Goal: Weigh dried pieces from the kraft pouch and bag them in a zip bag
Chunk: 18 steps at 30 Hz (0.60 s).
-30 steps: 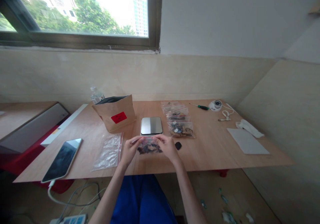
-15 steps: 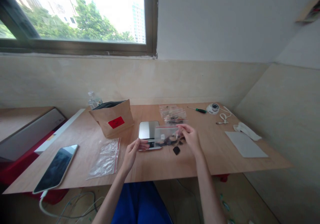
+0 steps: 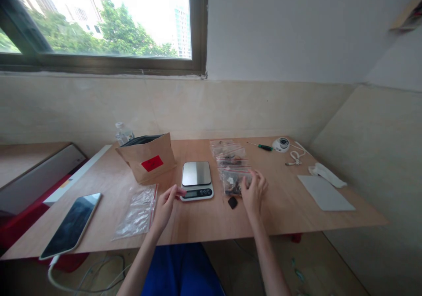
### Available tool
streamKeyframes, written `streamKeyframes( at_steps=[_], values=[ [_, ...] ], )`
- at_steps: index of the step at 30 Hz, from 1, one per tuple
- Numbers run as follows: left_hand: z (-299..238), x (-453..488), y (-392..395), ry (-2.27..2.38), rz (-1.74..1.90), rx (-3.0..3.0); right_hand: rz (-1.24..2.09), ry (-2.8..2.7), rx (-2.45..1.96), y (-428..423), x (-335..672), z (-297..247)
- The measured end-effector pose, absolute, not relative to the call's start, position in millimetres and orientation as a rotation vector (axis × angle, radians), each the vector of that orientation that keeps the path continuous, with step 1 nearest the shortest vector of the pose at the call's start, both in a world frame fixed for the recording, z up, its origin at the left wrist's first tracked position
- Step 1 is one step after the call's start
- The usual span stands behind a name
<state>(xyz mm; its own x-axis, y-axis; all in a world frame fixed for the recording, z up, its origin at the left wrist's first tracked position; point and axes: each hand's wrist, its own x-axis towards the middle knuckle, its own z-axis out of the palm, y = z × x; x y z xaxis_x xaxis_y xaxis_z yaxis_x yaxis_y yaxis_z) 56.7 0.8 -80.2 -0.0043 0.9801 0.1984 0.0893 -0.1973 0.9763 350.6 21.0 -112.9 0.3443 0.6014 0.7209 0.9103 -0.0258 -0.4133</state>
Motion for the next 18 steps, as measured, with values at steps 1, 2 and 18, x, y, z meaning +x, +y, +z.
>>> streamKeyframes(
  at_steps=[1,2,18],
  values=[
    [-81.0,53.5,2.1,1.203,1.334,1.416,-0.427,-1.433,-1.722,16.4,342.4,-116.4],
    [-81.6,50.5,3.3,1.22,1.345,1.418,-0.411,-1.498,-1.73,13.8,335.6,-120.6],
    [50.8,8.1,80.0,2.12,2.104,1.745,0.016,-1.786,-1.53,5.8,352.8,-127.3]
  ],
)
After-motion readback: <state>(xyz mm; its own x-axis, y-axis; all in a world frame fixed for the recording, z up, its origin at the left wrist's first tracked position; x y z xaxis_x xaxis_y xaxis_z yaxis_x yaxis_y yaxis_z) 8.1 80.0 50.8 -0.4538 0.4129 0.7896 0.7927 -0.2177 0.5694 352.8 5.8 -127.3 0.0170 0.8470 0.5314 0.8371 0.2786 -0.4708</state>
